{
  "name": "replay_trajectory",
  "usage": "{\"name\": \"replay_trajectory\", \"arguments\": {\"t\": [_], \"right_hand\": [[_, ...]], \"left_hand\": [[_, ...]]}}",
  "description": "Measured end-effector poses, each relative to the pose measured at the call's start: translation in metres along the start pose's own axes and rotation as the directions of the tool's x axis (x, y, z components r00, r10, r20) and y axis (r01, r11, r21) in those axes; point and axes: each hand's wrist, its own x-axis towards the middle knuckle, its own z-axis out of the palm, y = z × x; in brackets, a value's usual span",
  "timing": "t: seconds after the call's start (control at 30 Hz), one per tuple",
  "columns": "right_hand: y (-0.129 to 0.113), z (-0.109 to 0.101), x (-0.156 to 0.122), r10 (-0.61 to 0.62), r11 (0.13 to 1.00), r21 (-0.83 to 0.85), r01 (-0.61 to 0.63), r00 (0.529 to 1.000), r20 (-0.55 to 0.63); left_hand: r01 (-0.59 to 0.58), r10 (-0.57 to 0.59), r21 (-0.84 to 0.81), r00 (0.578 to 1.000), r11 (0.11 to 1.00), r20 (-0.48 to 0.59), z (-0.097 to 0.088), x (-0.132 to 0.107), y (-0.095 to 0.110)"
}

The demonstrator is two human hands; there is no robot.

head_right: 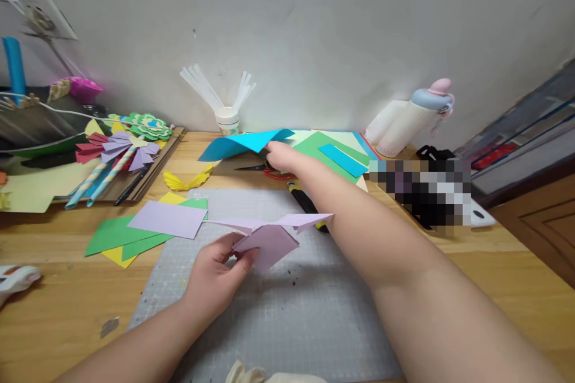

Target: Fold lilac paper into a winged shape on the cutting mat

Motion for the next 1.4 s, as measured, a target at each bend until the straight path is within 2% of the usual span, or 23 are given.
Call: {"name": "replay_trajectory", "arguments": {"t": [0.13, 0.23, 0.37, 0.43, 0.53, 0.67, 0.73, 0.77, 0.83, 0.9, 1.0, 1.07, 1.1, 1.13, 1.17, 1.2, 1.27, 1.33, 1.4], "right_hand": [[0.015, -0.012, 0.007, 0.048, 0.991, -0.127, -0.045, 0.999, 0.024], [0.018, -0.006, 0.006, 0.103, 0.974, -0.211, -0.088, 0.993, 0.060], [0.007, 0.005, 0.002, 0.156, 0.964, -0.225, -0.140, 0.986, 0.054], [-0.001, 0.003, -0.003, 0.182, 0.968, -0.185, -0.172, 0.983, 0.039], [-0.006, -0.015, -0.022, 0.223, 0.973, -0.064, -0.222, 0.975, 0.003], [0.002, -0.044, -0.076, 0.296, 0.931, 0.245, -0.269, 0.952, -0.081], [0.008, -0.049, -0.110, 0.334, 0.851, 0.464, -0.244, 0.935, -0.120], [0.009, -0.048, -0.127, 0.343, 0.785, 0.578, -0.222, 0.933, -0.108], [0.006, -0.040, -0.158, 0.347, 0.614, 0.763, -0.202, 0.937, -0.031], [-0.005, -0.025, -0.184, 0.343, 0.437, 0.874, -0.211, 0.938, 0.055], [-0.032, 0.004, -0.213, 0.297, 0.219, 0.943, -0.252, 0.938, 0.182], [-0.053, 0.023, -0.226, 0.239, 0.127, 0.946, -0.298, 0.935, 0.262], [-0.062, 0.032, -0.231, 0.192, 0.073, 0.939, -0.336, 0.929, 0.318], [-0.070, 0.041, -0.235, 0.110, -0.042, 0.917, -0.396, 0.911, 0.398], [-0.077, 0.048, -0.240, 0.044, -0.095, 0.890, -0.446, 0.891, 0.451], [-0.082, 0.055, -0.243, 0.017, -0.093, 0.878, -0.470, 0.880, 0.474], [-0.090, 0.063, -0.249, -0.035, -0.006, 0.872, -0.489, 0.872, 0.489], [-0.095, 0.064, -0.252, -0.063, 0.081, 0.879, -0.470, 0.877, 0.475], [-0.098, 0.062, -0.254, -0.066, 0.126, 0.879, -0.460, 0.880, 0.470]], "left_hand": [[0.013, -0.013, -0.023, 1.000, 1.000, -0.015, 0.000, 0.001, -0.002], [0.038, -0.040, -0.054, 0.999, 0.998, -0.036, -0.001, 0.002, -0.003], [0.094, -0.107, -0.138, 0.990, 0.986, -0.094, 0.000, 0.004, -0.005], [0.124, -0.154, -0.203, 0.978, 0.971, -0.138, 0.000, 0.006, -0.006], [0.156, -0.222, -0.310, 0.957, 0.938, -0.190, -0.002, 0.010, -0.007], [0.172, -0.290, -0.431, 0.930, 0.886, -0.226, -0.004, 0.014, -0.010], [0.172, -0.314, -0.479, 0.921, 0.861, -0.233, -0.004, 0.016, -0.012], [0.172, -0.322, -0.500, 0.918, 0.849, -0.233, -0.003, 0.016, -0.012], [0.172, -0.336, -0.533, 0.914, 0.828, -0.228, -0.002, 0.017, -0.012], [0.171, -0.345, -0.557, 0.912, 0.813, -0.224, -0.001, 0.016, -0.011], [0.158, -0.348, -0.579, 0.908, 0.800, -0.233, -0.002, 0.017, -0.009], [0.141, -0.343, -0.588, 0.906, 0.797, -0.249, -0.004, 0.018, -0.009], [0.131, -0.341, -0.590, 0.904, 0.796, -0.259, -0.006, 0.018, -0.009], [0.119, -0.337, -0.592, 0.901, 0.797, -0.272, -0.007, 0.019, -0.009], [0.106, -0.333, -0.593, 0.898, 0.798, -0.287, -0.009, 0.020, -0.009], [0.092, -0.328, -0.593, 0.895, 0.800, -0.303, -0.010, 0.020, -0.009], [0.067, -0.318, -0.590, 0.888, 0.805, -0.333, -0.011, 0.019, -0.007], [0.055, -0.311, -0.584, 0.884, 0.810, -0.348, -0.011, 0.016, -0.003], [0.069, -0.316, -0.577, 0.885, 0.814, -0.341, -0.008, 0.011, 0.001]]}}
